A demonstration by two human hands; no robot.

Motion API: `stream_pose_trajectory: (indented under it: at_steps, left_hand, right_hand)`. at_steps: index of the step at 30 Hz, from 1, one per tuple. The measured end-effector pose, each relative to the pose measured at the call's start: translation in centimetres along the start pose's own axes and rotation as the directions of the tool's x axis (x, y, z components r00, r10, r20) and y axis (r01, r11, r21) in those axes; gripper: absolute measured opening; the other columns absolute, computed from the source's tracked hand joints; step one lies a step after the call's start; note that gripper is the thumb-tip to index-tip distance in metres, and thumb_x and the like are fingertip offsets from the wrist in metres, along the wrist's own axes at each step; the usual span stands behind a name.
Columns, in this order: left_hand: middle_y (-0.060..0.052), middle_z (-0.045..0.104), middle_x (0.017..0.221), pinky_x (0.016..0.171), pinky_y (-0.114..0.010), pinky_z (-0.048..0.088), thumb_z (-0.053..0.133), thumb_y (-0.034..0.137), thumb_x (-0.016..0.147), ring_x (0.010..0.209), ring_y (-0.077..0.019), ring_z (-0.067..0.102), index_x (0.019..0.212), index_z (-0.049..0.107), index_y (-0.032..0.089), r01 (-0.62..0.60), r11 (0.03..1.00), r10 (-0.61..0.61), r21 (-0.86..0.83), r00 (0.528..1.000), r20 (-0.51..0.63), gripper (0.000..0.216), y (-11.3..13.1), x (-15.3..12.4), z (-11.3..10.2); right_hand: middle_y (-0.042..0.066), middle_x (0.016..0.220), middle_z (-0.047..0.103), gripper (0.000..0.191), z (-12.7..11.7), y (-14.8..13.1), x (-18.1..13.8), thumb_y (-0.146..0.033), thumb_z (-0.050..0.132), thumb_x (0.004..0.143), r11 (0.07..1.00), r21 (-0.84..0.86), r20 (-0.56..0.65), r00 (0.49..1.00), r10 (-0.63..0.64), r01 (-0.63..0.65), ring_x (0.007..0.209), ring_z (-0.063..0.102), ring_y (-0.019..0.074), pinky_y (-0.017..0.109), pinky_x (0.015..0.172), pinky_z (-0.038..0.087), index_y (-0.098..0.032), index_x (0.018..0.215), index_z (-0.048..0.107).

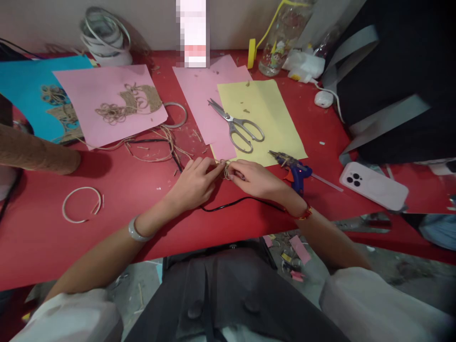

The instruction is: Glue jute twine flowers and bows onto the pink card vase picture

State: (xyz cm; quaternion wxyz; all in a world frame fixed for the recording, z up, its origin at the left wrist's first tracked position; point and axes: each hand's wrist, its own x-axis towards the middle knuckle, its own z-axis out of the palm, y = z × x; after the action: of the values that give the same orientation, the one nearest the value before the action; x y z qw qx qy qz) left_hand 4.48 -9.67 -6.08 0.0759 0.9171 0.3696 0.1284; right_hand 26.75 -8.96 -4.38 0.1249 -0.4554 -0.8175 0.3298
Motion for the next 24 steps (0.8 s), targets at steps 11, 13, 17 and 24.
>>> stream_pose_trajectory:
  at_steps: [11, 13, 17, 24]
  left_hand:
    - [-0.016, 0.063, 0.117, 0.081, -0.04, 0.038, 0.039, 0.022, 0.104, 0.095, -0.0266, 0.053, 0.146, 0.053, 0.013, 0.002, 1.0, -0.002, 0.027, 1.0, 0.002, 0.045, 0.02, -0.03, 0.1]
    - [-0.015, 0.063, 0.117, 0.08, -0.04, 0.038, 0.039, 0.022, 0.104, 0.094, -0.0265, 0.052, 0.146, 0.053, 0.013, 0.0, 1.0, 0.0, 0.027, 1.0, -0.006, 0.045, 0.04, -0.03, 0.1]
    - [-0.015, 0.063, 0.116, 0.08, -0.04, 0.038, 0.039, 0.023, 0.103, 0.094, -0.0263, 0.052, 0.144, 0.053, 0.014, -0.009, 1.0, 0.009, 0.02, 1.0, -0.019, 0.044, -0.02, -0.05, 0.21]
    - [-0.015, 0.063, 0.115, 0.079, -0.039, 0.038, 0.039, 0.024, 0.104, 0.093, -0.0256, 0.052, 0.143, 0.055, 0.015, -0.005, 1.0, 0.006, 0.017, 1.0, -0.023, 0.043, -0.07, -0.04, 0.23]
  right_hand:
    - [0.003, 0.083, 0.057, 0.014, -0.11, -0.15, 0.05, -0.019, 0.047, 0.097, 0.999, 0.035, 0.015, 1.0, -0.012, 0.012, 0.074, 0.048, 0.0166, 0.03, 0.07, 0.035, -0.02, 0.084, 0.05]
    - [0.002, 0.082, 0.057, 0.015, -0.1, -0.16, 0.13, -0.019, 0.047, 0.097, 1.0, 0.028, 0.018, 1.0, -0.007, 0.007, 0.073, 0.048, 0.0164, 0.03, 0.069, 0.034, -0.021, 0.082, 0.05]
    - [0.002, 0.081, 0.057, 0.016, -0.1, -0.17, 0.24, -0.018, 0.047, 0.097, 1.0, 0.003, 0.028, 1.0, -0.007, 0.007, 0.072, 0.048, 0.0163, 0.03, 0.069, 0.034, -0.02, 0.081, 0.051]
    - [0.003, 0.084, 0.06, 0.016, -0.12, -0.1, 0.3, -0.017, 0.047, 0.098, 1.0, -0.022, 0.028, 1.0, -0.002, 0.003, 0.074, 0.05, 0.0167, 0.03, 0.069, 0.035, -0.02, 0.083, 0.052]
